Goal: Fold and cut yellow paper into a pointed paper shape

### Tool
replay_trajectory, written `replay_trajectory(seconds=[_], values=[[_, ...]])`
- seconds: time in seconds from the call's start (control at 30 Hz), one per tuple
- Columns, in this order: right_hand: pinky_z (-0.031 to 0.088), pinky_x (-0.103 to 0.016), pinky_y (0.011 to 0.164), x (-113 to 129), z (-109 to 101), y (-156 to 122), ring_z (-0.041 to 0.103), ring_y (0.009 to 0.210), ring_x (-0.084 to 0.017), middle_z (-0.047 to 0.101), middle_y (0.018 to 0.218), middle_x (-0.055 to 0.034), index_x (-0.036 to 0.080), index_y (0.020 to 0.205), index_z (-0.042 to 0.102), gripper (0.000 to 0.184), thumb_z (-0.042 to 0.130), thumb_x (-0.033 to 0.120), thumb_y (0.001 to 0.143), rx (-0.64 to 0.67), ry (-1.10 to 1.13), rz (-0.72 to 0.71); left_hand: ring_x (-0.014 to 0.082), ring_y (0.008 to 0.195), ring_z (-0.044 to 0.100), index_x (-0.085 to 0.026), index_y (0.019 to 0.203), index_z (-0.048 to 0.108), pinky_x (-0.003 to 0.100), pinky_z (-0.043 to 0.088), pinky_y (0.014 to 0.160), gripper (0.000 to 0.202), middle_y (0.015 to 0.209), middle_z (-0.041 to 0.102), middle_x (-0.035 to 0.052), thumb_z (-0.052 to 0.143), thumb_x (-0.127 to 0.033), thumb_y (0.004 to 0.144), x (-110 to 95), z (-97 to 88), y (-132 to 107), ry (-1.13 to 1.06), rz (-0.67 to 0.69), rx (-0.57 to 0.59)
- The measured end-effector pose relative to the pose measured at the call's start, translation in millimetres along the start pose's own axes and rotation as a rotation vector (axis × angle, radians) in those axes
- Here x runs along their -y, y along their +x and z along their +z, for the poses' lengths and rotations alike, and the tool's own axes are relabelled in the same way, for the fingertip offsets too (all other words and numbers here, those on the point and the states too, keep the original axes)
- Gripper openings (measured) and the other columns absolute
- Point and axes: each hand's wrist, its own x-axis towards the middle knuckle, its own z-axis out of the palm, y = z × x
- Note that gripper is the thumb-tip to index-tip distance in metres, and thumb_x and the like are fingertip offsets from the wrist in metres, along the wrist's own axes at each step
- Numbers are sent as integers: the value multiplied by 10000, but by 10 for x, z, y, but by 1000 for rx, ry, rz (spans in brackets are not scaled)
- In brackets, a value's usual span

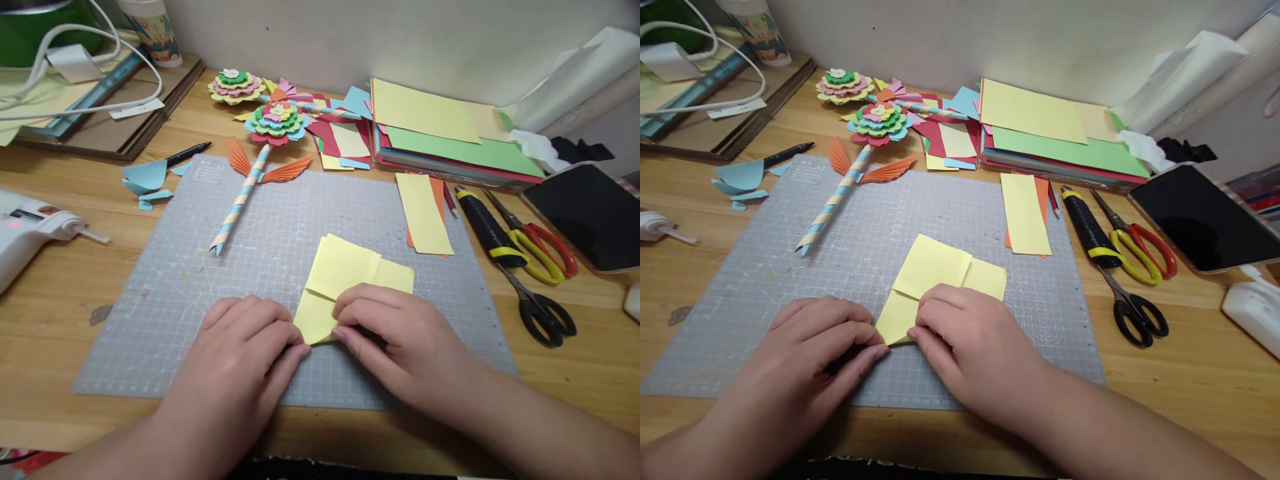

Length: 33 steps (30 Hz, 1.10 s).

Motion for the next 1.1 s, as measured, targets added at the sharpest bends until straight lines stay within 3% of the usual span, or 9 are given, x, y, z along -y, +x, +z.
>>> replay_trajectory(seconds=[0.2,0.8,1.1], values=[[458,-286,714,21,-31,14,584,813,-158,638,885,-50,164,808,612,149,528,156,932,21,79,56,222,790,535,-196,819,614,392,375,719,109,838,557,20,548,-193,906,-58,16,37,23,-130,64],[421,-293,643,16,49,124,523,727,-149,547,852,-31,167,723,534,173,549,141,894,34,-79,119,232,800,539,-208,908,557,411,400,718,53,863,598,19,519,-181,932,25,25,-17,40,-36,37],[402,-284,653,-15,10,116,519,754,-143,539,861,-23,172,736,524,162,553,121,887,68,11,120,216,800,531,-205,870,601,390,417,711,109,867,561,28,513,-164,921,23,-7,-20,-15,-67,46]])
